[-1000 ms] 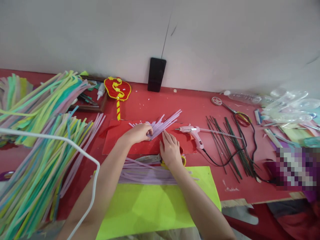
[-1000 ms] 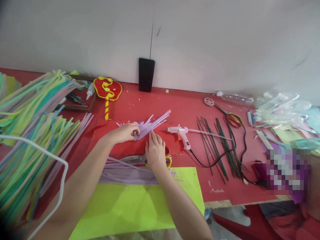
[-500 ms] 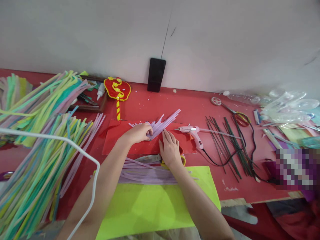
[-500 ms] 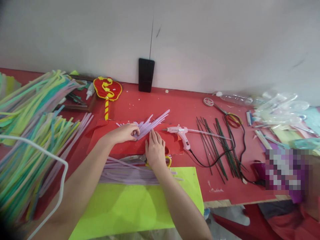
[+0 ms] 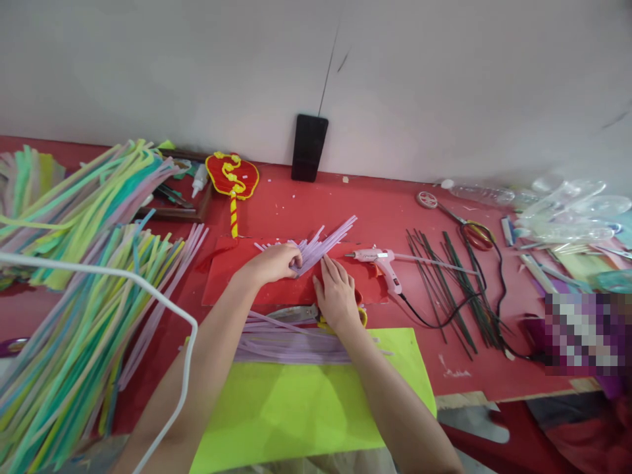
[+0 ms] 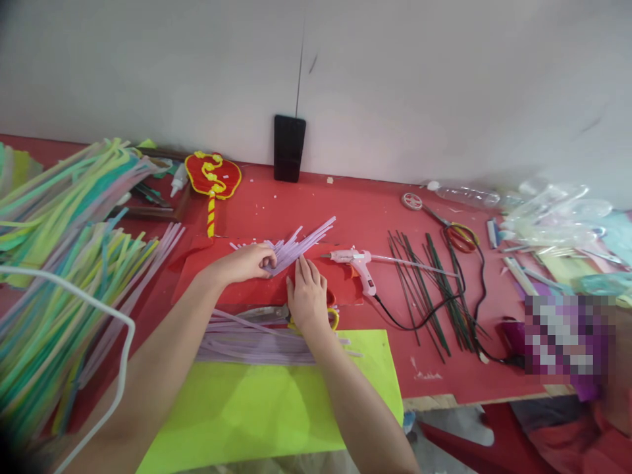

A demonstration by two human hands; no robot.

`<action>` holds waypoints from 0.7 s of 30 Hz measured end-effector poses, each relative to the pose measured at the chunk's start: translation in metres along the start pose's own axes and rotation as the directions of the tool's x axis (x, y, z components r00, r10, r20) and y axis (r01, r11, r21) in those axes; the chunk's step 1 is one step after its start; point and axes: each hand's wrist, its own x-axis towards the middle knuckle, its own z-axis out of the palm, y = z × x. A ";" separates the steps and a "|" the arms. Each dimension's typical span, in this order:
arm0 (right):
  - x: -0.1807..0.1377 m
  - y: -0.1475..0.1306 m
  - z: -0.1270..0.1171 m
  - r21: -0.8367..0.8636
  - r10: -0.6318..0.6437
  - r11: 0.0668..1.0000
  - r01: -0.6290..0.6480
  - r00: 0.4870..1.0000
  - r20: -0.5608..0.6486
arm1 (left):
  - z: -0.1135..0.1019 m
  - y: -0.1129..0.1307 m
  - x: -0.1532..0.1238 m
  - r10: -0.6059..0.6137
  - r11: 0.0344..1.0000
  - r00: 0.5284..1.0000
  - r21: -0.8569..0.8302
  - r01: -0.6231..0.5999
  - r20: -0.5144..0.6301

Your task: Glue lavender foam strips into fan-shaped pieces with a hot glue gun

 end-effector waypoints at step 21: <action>-0.003 -0.003 -0.002 0.026 0.006 1.000 -0.007 0.999 0.040 | -0.002 0.004 -0.003 -0.021 1.000 1.000 0.015 0.021 0.000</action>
